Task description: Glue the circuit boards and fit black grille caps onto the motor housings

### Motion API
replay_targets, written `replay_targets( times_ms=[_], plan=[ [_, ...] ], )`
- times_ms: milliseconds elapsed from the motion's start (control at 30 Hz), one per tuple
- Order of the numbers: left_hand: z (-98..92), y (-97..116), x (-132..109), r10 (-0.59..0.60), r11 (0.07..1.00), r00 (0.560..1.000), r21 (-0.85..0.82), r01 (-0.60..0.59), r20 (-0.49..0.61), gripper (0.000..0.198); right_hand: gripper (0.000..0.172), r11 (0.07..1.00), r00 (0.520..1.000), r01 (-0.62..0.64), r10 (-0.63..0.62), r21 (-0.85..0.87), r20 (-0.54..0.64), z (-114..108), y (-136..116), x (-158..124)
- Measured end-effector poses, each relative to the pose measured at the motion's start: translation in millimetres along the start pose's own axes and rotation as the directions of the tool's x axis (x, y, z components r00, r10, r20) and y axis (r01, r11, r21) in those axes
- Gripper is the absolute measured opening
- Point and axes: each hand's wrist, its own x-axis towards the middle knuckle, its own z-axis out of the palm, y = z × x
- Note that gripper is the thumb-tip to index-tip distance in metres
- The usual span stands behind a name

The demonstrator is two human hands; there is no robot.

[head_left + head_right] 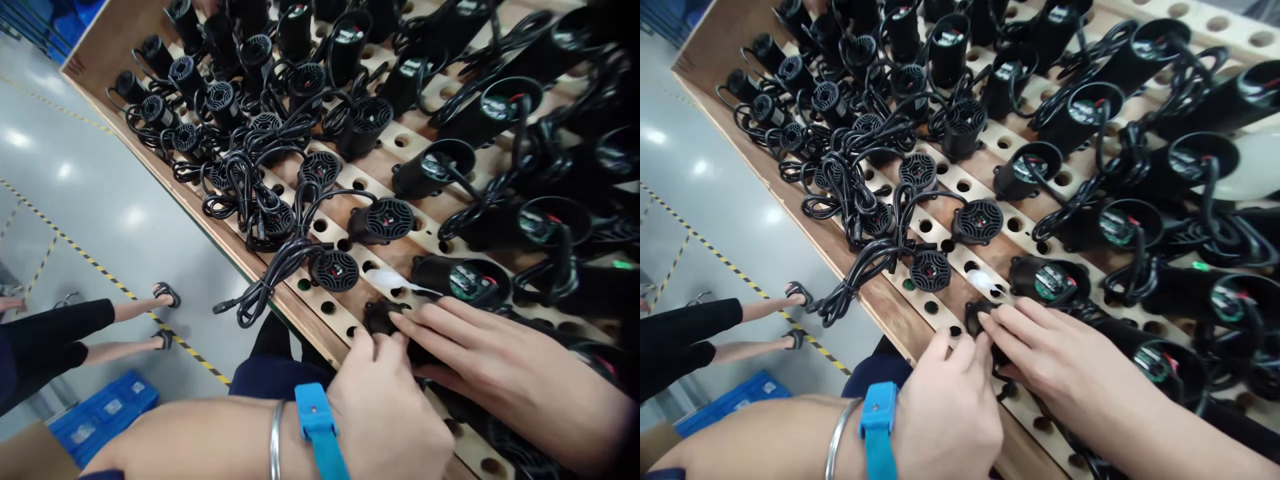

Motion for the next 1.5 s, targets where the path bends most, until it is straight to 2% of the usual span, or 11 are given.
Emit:
replay_targets(
  times_ms=[100,167,300,500,700,833,933,1067,1267,1400,1500],
  plan=[
    [-16.3,-8,-1,0.049,0.998,0.998,0.024,-0.051,0.049,0.07,0.027,0.988,0.986,-0.152,0.151,-0.008,-0.075,-6,-13,-15],
    [-22.3,-10,1,0.073,0.996,0.994,0.036,-0.076,0.077,0.072,0.028,0.966,0.961,-0.26,0.258,-0.004,-0.103,-6,-30,-29],
    [-25.0,-9,7,0.114,0.991,0.988,0.052,-0.12,0.1,0.076,0.036,0.912,0.912,-0.409,0.408,-0.021,-0.053,-2,-62,-41],
    [-21.0,-12,12,0.128,0.987,0.99,0.093,-0.134,0.063,0.104,0.041,0.838,0.847,-0.531,0.528,-0.126,-0.056,9,-81,-25],
    [-15.6,-26,4,0.243,0.965,0.967,0.118,-0.233,-0.073,0.101,0.043,0.821,0.833,-0.553,0.546,-0.139,-0.091,16,-84,-31],
    [-33.2,-34,5,0.209,0.968,0.969,0.112,-0.224,0.132,0.112,0.043,0.83,0.827,-0.555,0.544,-0.052,-0.14,11,-80,-33],
    [-50.8,-40,11,0.196,0.972,0.928,0.066,-0.227,0.316,0.108,0.043,0.835,0.826,-0.548,0.55,0.054,-0.121,8,-79,-34],
    [-61.5,-44,22,0.181,0.963,0.875,0.098,-0.25,0.449,0.096,0.04,0.807,0.798,-0.585,0.59,0.077,-0.119,9,-82,-32],
    [-57.8,-42,29,0.19,0.93,0.842,0.183,-0.32,0.504,0.05,0.036,0.777,0.768,-0.63,0.621,-0.011,-0.155,12,-85,-18],
    [-55.9,-40,28,0.207,0.901,0.832,0.231,-0.367,0.515,0.047,0.036,0.774,0.767,-0.632,0.617,-0.037,-0.18,12,-86,-13],
    [-56.5,-40,25,0.211,0.902,0.843,0.233,-0.363,0.495,0.064,0.037,0.785,0.781,-0.616,0.597,-0.064,-0.183,11,-87,-15]
  ],
)
